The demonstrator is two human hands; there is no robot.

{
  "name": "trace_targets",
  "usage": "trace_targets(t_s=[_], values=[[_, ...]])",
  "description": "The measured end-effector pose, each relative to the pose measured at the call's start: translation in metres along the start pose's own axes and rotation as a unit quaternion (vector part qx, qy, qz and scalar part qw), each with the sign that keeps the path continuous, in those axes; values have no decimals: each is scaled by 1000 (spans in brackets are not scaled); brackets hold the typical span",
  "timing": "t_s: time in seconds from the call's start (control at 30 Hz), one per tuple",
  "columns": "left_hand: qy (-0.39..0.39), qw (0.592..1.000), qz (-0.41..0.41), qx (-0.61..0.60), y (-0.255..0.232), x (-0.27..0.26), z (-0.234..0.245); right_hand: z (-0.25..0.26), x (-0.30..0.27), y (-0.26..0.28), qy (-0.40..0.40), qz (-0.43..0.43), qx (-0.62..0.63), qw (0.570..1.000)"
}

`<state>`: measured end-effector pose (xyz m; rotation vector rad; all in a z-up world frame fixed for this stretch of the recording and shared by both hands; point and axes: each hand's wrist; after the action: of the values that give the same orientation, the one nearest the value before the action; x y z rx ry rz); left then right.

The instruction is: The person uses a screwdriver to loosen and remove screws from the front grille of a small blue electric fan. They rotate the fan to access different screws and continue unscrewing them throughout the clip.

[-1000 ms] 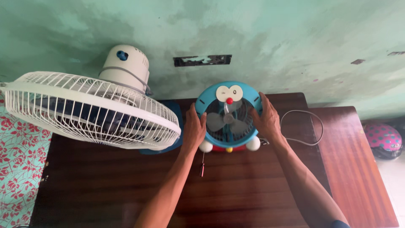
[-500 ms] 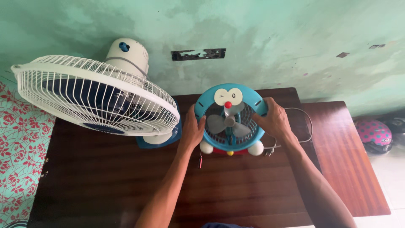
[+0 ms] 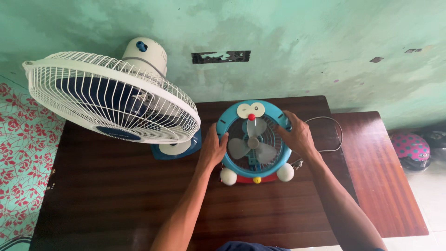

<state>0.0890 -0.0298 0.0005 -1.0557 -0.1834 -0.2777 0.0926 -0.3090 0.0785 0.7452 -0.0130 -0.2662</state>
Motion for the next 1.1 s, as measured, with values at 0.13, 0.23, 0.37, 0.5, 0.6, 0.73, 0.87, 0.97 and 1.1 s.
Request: trace_targets(t_s=[0.13,0.23,0.37,0.5,0.6,0.73,0.87,0.97,1.1], values=[[31,998,48,1,12,-11,-6,-13,1,-4,16,-42,-24,999],[41,996,79,-20,22,-16,-11,-17,-1,-5,21,-47,-28,998],[9,998,34,-43,33,-11,-17,-8,6,8,-2,3,-48,999],[-18,995,11,-97,31,-3,-20,9,8,22,13,63,-62,996],[-22,997,29,-72,16,10,-19,17,7,30,17,57,-44,997],[38,975,187,-111,6,24,-17,12,1,27,-18,123,-22,992],[-9,996,31,-84,28,22,-25,3,-6,10,-52,150,-15,987],[-20,983,19,-182,55,14,-39,-6,-11,-9,-71,235,15,969],[-4,954,-36,-297,72,4,-46,-27,-22,-37,-108,297,-12,949]])
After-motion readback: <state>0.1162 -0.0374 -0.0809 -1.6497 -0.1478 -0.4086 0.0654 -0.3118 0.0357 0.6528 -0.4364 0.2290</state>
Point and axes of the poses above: each hand's wrist, its own x-axis towards the middle knuckle, its own z-axis out of the back of the hand, y = z × x, and after that the axes turned 14 degrees about -z, right-handed
